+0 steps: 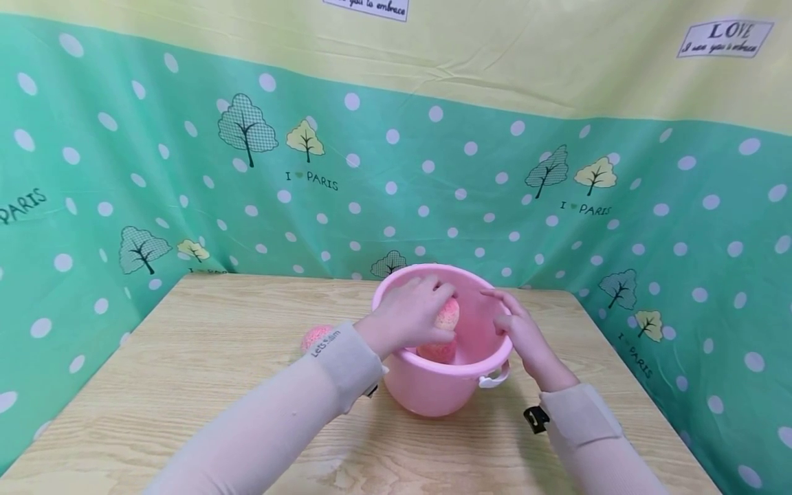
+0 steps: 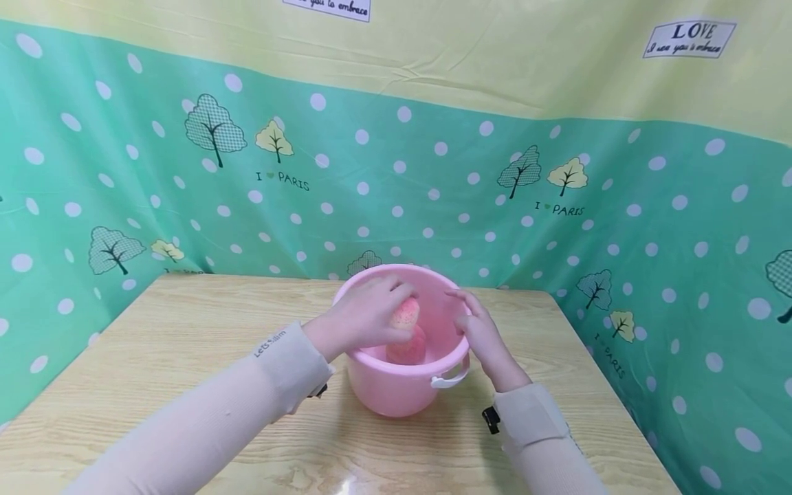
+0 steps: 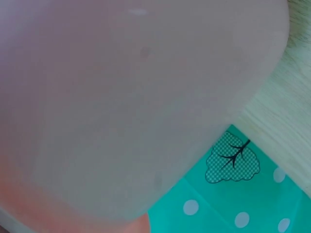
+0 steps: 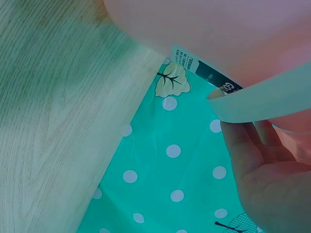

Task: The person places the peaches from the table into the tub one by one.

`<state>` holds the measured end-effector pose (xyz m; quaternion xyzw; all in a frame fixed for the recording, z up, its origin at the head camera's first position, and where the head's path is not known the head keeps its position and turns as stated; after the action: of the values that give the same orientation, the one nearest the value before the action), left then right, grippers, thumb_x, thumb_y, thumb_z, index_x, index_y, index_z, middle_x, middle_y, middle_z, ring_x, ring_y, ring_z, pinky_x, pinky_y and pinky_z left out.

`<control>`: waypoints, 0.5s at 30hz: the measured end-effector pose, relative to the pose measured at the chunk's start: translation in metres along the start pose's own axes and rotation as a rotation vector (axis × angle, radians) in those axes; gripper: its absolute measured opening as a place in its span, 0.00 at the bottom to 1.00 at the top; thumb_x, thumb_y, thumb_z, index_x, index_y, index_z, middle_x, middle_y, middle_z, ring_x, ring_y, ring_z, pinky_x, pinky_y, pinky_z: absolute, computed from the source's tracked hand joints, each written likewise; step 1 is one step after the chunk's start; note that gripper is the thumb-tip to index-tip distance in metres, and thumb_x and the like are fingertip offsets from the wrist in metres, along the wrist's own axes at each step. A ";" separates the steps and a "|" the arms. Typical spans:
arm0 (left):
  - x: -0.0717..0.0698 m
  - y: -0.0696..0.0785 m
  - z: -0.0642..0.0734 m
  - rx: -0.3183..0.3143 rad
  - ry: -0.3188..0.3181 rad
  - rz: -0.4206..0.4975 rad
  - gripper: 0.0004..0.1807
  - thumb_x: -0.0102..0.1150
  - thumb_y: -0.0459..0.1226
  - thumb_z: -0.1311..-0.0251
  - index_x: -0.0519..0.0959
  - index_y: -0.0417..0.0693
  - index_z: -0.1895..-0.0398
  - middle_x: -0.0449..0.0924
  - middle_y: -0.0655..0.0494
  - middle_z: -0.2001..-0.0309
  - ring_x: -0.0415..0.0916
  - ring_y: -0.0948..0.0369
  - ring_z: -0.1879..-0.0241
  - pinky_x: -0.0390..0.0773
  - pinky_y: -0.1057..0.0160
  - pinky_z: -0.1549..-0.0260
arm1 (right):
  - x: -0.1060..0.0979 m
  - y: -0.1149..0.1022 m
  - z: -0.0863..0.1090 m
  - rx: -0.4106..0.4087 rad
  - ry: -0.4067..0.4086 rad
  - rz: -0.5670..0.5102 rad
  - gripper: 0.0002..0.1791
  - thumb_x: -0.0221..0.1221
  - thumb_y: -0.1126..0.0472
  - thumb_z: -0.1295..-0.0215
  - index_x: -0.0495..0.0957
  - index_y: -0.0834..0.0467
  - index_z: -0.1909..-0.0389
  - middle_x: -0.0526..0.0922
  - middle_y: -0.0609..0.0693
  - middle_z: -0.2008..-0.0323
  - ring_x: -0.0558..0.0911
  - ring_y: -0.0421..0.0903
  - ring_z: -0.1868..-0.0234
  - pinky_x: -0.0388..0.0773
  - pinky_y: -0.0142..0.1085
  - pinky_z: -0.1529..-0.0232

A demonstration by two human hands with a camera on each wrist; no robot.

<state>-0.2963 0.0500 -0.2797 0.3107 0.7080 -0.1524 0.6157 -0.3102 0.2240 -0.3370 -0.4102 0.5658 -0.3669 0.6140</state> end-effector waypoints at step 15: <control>0.000 0.000 0.005 0.031 0.039 -0.038 0.32 0.57 0.60 0.39 0.73 0.51 0.38 0.75 0.54 0.42 0.73 0.56 0.46 0.73 0.56 0.40 | 0.000 -0.001 0.000 -0.001 -0.001 0.003 0.41 0.44 0.72 0.47 0.59 0.55 0.27 0.60 0.62 0.29 0.76 0.53 0.54 0.71 0.31 0.71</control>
<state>-0.2923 0.0473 -0.2805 0.3094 0.7234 -0.1688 0.5937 -0.3097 0.2237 -0.3359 -0.4096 0.5664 -0.3656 0.6146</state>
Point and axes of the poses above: each hand's wrist, its own z-axis away from the middle knuckle, its own x-axis out of the palm, y = z × x, the point moved 7 cm from there along -z, towards the middle knuckle
